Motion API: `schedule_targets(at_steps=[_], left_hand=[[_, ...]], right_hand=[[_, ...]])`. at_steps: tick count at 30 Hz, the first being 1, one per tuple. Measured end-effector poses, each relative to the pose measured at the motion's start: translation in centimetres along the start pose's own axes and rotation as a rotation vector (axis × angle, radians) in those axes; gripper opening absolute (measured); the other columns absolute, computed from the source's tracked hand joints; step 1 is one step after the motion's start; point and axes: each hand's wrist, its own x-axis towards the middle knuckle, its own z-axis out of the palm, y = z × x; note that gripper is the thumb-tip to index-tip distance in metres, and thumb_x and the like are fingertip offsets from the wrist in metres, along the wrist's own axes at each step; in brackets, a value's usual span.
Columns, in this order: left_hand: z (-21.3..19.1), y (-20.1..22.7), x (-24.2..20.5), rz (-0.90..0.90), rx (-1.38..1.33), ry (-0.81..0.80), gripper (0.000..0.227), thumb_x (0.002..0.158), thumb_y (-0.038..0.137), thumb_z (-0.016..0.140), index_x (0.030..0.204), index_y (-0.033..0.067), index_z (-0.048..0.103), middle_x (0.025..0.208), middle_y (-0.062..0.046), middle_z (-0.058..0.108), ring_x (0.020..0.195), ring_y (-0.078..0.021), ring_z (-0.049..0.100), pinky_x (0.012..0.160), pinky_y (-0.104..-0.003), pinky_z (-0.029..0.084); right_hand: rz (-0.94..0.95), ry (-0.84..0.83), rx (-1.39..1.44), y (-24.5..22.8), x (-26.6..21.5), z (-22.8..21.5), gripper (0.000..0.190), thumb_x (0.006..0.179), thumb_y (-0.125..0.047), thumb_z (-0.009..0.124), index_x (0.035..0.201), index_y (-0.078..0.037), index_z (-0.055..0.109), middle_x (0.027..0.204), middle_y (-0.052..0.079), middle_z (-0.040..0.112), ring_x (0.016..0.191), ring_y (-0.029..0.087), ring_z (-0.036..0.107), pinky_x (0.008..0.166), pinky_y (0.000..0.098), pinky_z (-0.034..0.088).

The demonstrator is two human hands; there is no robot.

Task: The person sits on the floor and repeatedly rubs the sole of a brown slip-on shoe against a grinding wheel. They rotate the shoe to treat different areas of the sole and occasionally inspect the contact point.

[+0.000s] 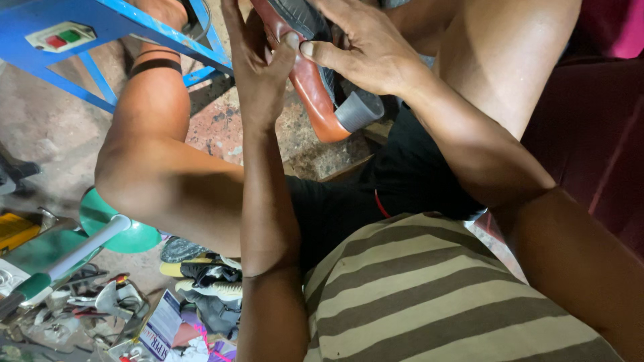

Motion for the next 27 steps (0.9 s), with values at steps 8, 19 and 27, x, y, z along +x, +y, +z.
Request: schedule_targets(at_steps=[8, 19, 27], left_hand=[[-0.3, 1.4, 0.2, 0.029, 0.219, 0.014, 0.099, 0.102, 0.001, 0.075, 0.164, 0.0195, -0.001, 0.142, -0.017, 0.059, 0.119, -0.022, 0.061, 0.105, -0.034, 0.054], [-2.0, -2.6, 0.7, -0.192, -0.142, 0.144, 0.101, 0.091, 0.005, 0.076, 0.165, 0.0134, 0.008, 0.149, -0.025, 0.053, 0.131, -0.0326, 0.063, 0.112, -0.047, 0.06], [-0.3, 2.1, -0.1, -0.193, -0.923, 0.099, 0.063, 0.093, 0.027, 0.071, 0.143, 0.0007, 0.042, 0.131, -0.022, 0.055, 0.117, -0.0301, 0.062, 0.103, -0.042, 0.053]], right_hand=[[-0.024, 0.013, -0.052, -1.5, 0.2, -1.2, 0.053, 0.106, -0.029, 0.076, 0.149, -0.009, 0.054, 0.131, 0.017, 0.069, 0.119, 0.034, 0.069, 0.104, 0.0448, 0.054], [0.209, -0.087, 0.174, -0.8, 1.5, 0.2, 0.047, 0.104, -0.039, 0.071, 0.134, -0.004, 0.061, 0.106, 0.012, 0.07, 0.081, 0.019, 0.069, 0.07, 0.0346, 0.058], [0.234, -0.066, 0.35, 0.3, 3.6, 0.1, 0.035, 0.12, -0.035, 0.052, 0.121, -0.003, 0.068, 0.095, 0.004, 0.069, 0.074, 0.009, 0.069, 0.064, 0.023, 0.057]])
